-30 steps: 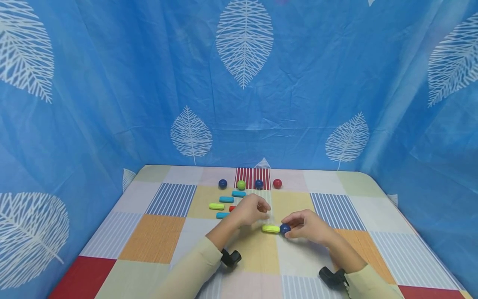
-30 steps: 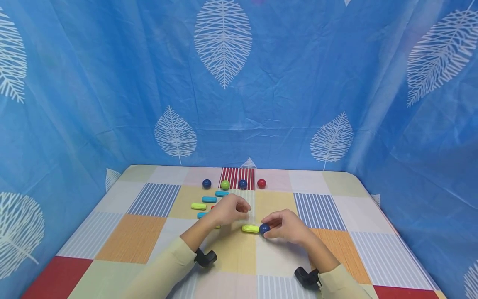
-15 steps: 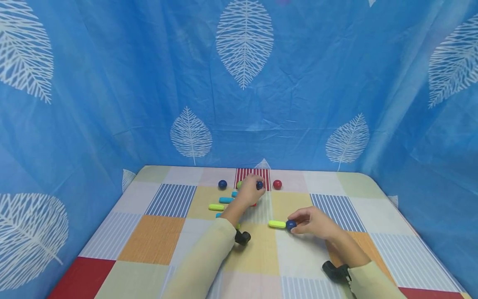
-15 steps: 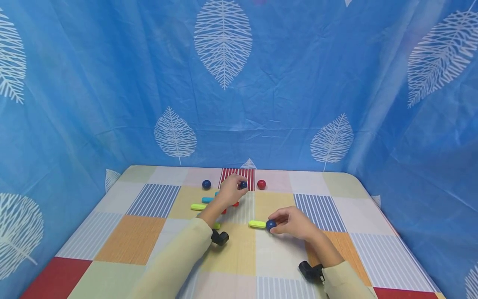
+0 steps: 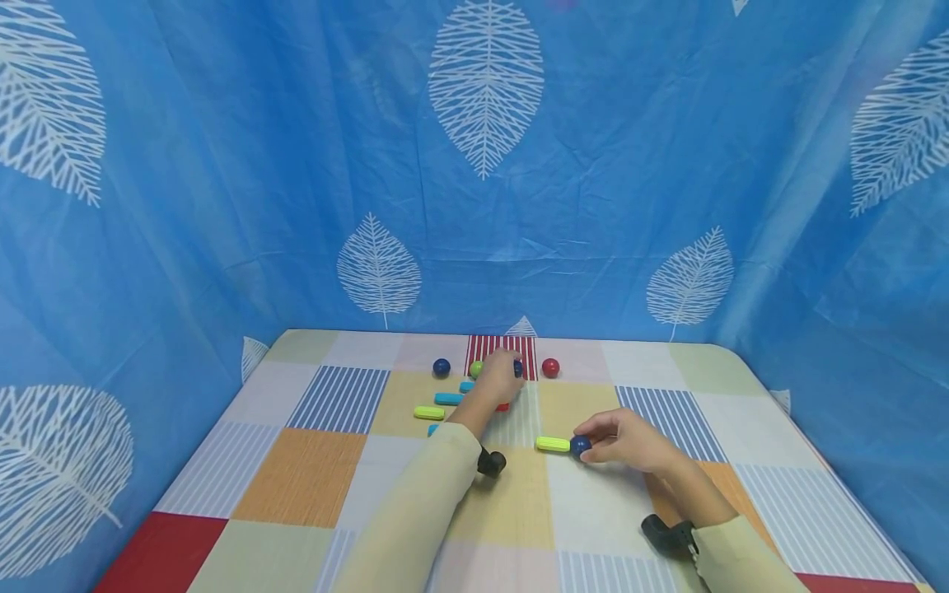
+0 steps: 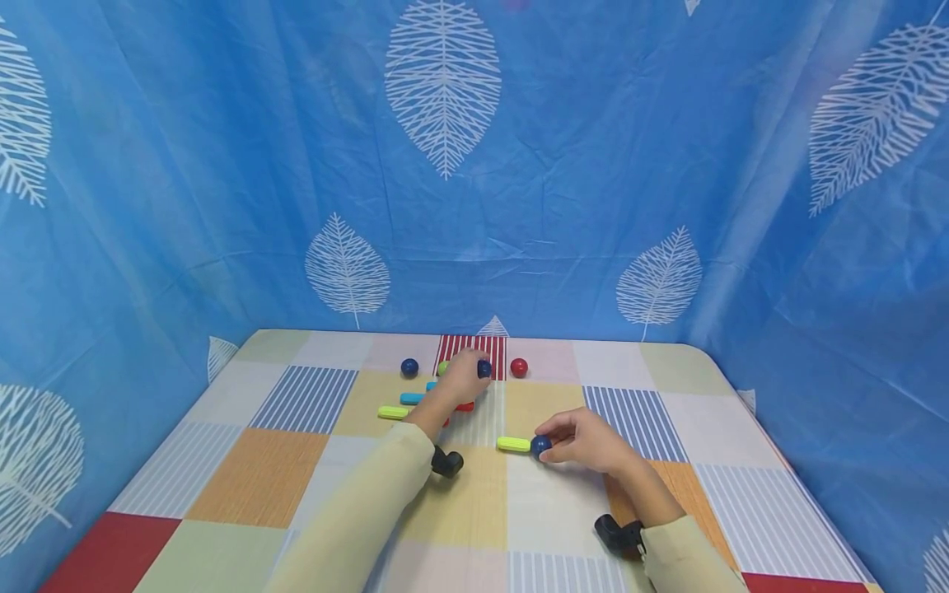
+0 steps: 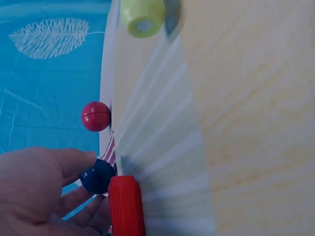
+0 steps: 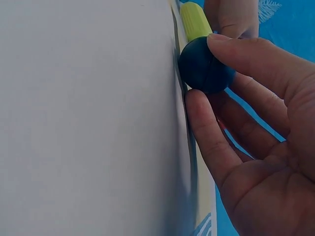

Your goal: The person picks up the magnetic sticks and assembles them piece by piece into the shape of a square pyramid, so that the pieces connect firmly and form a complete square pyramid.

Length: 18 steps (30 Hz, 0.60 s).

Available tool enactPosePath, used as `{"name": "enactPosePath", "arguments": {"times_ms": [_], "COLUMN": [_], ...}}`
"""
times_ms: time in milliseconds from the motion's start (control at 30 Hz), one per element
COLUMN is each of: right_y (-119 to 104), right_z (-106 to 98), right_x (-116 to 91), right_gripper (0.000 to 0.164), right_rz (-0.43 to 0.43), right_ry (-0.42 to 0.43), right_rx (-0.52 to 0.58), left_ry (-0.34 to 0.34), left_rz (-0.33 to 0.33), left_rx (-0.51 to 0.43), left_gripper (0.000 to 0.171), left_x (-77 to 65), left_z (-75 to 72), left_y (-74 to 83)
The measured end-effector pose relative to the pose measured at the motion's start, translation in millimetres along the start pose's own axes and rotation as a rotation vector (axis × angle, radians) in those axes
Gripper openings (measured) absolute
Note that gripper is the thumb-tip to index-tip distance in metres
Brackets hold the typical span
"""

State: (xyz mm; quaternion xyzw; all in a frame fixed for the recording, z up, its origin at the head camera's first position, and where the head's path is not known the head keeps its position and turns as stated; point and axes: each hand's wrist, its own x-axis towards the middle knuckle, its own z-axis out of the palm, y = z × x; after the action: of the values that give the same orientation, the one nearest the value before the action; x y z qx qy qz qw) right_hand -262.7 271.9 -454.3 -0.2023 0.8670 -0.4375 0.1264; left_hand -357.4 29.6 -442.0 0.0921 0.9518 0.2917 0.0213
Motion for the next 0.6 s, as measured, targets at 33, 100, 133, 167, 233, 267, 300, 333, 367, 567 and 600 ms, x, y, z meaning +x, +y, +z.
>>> {"name": "enactPosePath", "arguments": {"times_ms": [33, 100, 133, 167, 233, 267, 300, 333, 367, 567, 600], "right_y": [0.4, 1.4, 1.6, 1.9, 2.5, 2.6, 2.4, 2.4, 2.4, 1.3, 1.0], "right_z": [-0.2, -0.3, -0.2, -0.1, 0.0, 0.1, 0.0, 0.0, 0.0, 0.8, 1.0], "right_x": [0.2, 0.7, 0.6, 0.6, 0.6, 0.6, 0.6, 0.7, 0.7, -0.4, -0.7], "right_gripper": [0.034, 0.034, 0.035, 0.035, 0.034, 0.034, 0.034, 0.034, 0.034, 0.035, 0.035], "right_rz": [0.001, 0.006, 0.003, 0.004, 0.009, 0.008, 0.009, 0.011, 0.020, 0.040, 0.041], "right_ry": [-0.002, -0.003, -0.006, -0.006, -0.005, -0.005, -0.004, -0.003, 0.001, 0.010, 0.011], "right_rx": [-0.003, -0.007, -0.006, -0.006, -0.003, -0.001, 0.003, 0.006, 0.009, 0.015, 0.013], "left_ry": [0.002, 0.007, 0.008, 0.008, 0.005, 0.003, 0.001, -0.003, -0.005, -0.010, -0.011], "left_rz": [0.004, 0.012, 0.013, 0.012, -0.001, -0.008, -0.016, -0.026, -0.033, -0.009, 0.006], "left_rx": [-0.001, -0.008, -0.010, -0.014, -0.035, -0.046, -0.057, -0.066, -0.075, -0.096, -0.100], "left_gripper": [0.046, 0.040, 0.037, 0.035, 0.032, 0.032, 0.031, 0.031, 0.031, 0.030, 0.030], "left_x": [0.4, 0.6, 0.7, 0.6, 0.5, 0.6, 0.7, 0.7, 0.6, -1.9, -3.0], "left_z": [0.3, 0.9, 1.1, 1.4, 2.0, 2.2, 2.5, 2.7, 2.9, 1.8, 1.0], "left_y": [-0.4, -0.8, -0.9, -0.9, -0.7, -0.6, -0.6, -0.6, -0.6, -2.1, -2.7]}}
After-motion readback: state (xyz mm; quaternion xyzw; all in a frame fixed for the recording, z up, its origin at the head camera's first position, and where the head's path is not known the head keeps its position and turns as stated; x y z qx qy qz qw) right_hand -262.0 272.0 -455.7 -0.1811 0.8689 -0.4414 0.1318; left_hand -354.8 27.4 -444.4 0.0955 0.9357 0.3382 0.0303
